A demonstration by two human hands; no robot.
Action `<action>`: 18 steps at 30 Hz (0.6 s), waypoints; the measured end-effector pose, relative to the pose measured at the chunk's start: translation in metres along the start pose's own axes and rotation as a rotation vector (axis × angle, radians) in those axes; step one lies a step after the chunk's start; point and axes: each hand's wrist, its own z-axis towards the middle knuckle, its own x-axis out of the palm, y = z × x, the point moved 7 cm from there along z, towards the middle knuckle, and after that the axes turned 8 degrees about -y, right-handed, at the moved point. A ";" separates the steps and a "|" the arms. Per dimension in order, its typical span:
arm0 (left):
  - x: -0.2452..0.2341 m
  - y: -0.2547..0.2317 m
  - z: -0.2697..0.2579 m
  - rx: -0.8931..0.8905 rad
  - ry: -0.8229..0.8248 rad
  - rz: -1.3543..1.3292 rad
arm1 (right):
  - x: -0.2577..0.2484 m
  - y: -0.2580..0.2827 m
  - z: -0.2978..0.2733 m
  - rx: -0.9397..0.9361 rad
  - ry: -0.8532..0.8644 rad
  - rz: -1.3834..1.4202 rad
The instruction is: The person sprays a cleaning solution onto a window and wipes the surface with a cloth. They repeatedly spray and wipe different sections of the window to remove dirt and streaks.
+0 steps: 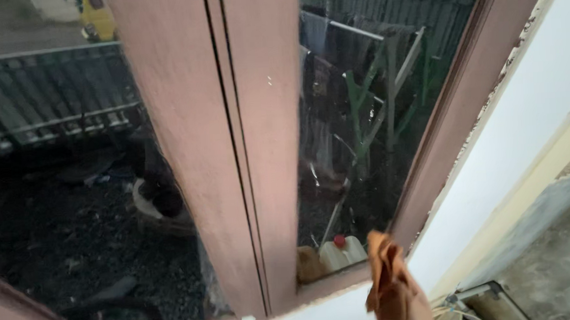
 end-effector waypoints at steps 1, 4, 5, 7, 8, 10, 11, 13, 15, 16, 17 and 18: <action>0.004 -0.019 -0.008 0.013 -0.016 -0.003 | 0.011 0.024 -0.006 -0.040 0.101 0.087; 0.027 -0.100 -0.019 0.089 -0.040 -0.057 | 0.042 0.092 -0.011 0.021 -0.159 0.008; 0.034 -0.132 -0.020 0.115 -0.038 -0.087 | 0.059 0.115 -0.015 0.002 -0.149 0.020; 0.049 -0.188 -0.021 0.059 0.073 -0.141 | 0.088 0.150 -0.026 -0.033 -0.131 0.046; 0.056 -0.211 -0.020 0.021 0.152 -0.166 | 0.097 0.161 -0.032 -0.031 -0.140 0.034; 0.067 -0.244 -0.013 0.004 0.228 -0.171 | 0.104 0.170 -0.041 -0.027 -0.167 0.016; 0.071 -0.252 -0.012 -0.002 0.271 -0.171 | 0.103 0.168 -0.046 -0.006 -0.173 0.017; 0.074 -0.249 -0.013 -0.025 0.252 -0.161 | 0.089 0.159 -0.049 0.030 -0.180 0.027; 0.077 -0.224 -0.015 -0.064 0.225 -0.159 | 0.073 0.147 -0.048 0.019 -0.119 0.109; 0.077 -0.206 -0.017 -0.085 0.203 -0.159 | 0.064 0.140 -0.047 0.014 -0.087 0.152; 0.079 -0.187 -0.013 -0.077 0.190 -0.161 | 0.055 0.135 -0.043 0.018 -0.116 0.150; 0.079 -0.175 -0.014 0.038 0.148 -0.165 | 0.047 0.131 -0.039 0.023 -0.145 0.150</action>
